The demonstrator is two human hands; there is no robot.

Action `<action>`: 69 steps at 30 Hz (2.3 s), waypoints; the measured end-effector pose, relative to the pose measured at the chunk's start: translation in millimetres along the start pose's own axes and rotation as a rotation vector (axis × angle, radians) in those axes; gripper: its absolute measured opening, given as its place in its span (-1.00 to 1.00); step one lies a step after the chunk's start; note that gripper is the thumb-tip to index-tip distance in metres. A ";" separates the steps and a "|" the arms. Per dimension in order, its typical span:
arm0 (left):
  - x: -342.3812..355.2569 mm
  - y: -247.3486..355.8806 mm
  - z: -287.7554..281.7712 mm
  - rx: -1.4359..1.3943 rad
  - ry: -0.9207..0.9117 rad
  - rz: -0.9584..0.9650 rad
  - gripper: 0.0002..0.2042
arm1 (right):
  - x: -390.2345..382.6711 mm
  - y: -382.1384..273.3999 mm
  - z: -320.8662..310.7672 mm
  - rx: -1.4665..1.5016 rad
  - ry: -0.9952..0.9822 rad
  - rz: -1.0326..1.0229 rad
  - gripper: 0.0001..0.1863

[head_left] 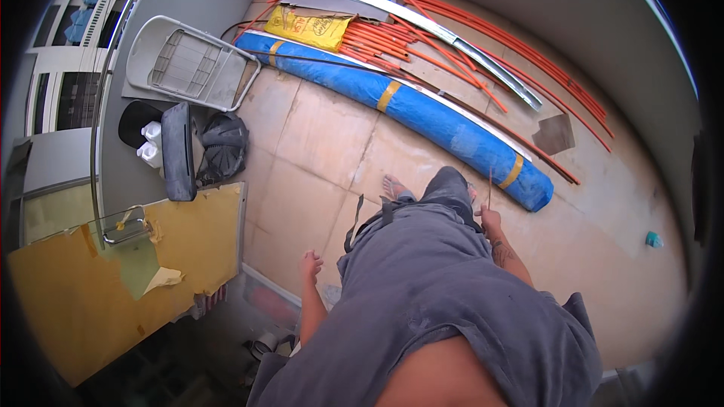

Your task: The person cuts a piece of orange conduit with a hand saw, then walks through a room containing cement bags and picks up a different piece of conduit from a pile on a balcony.

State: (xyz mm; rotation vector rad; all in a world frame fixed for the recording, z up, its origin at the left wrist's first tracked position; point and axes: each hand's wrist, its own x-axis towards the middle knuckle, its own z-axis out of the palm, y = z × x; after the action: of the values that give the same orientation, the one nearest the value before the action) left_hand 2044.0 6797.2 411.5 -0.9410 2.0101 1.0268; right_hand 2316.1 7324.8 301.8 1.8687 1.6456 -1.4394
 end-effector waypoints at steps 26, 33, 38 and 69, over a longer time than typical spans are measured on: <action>278.4 393.3 111.4 0.785 -0.216 0.200 -0.29 | 290.1 -568.1 271.0 -0.438 0.226 -0.493 -0.56; 318.4 441.9 213.2 1.243 -0.128 0.162 -0.18 | 454.5 -668.5 378.4 -0.435 0.054 -0.294 -0.58; 348.0 466.6 210.6 1.316 -0.126 0.308 -0.28 | 565.3 -642.4 482.6 -0.490 0.001 -0.350 -0.65; 370.1 489.3 203.5 1.369 -0.198 0.285 -0.37 | 531.1 -579.4 433.0 -0.625 -0.141 -0.473 -0.51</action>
State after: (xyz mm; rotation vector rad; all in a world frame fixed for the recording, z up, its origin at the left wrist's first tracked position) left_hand 1500.9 7073.2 195.8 0.1843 2.0564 -0.2603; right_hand 1533.3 7512.0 -94.8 1.0622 2.2222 -0.9815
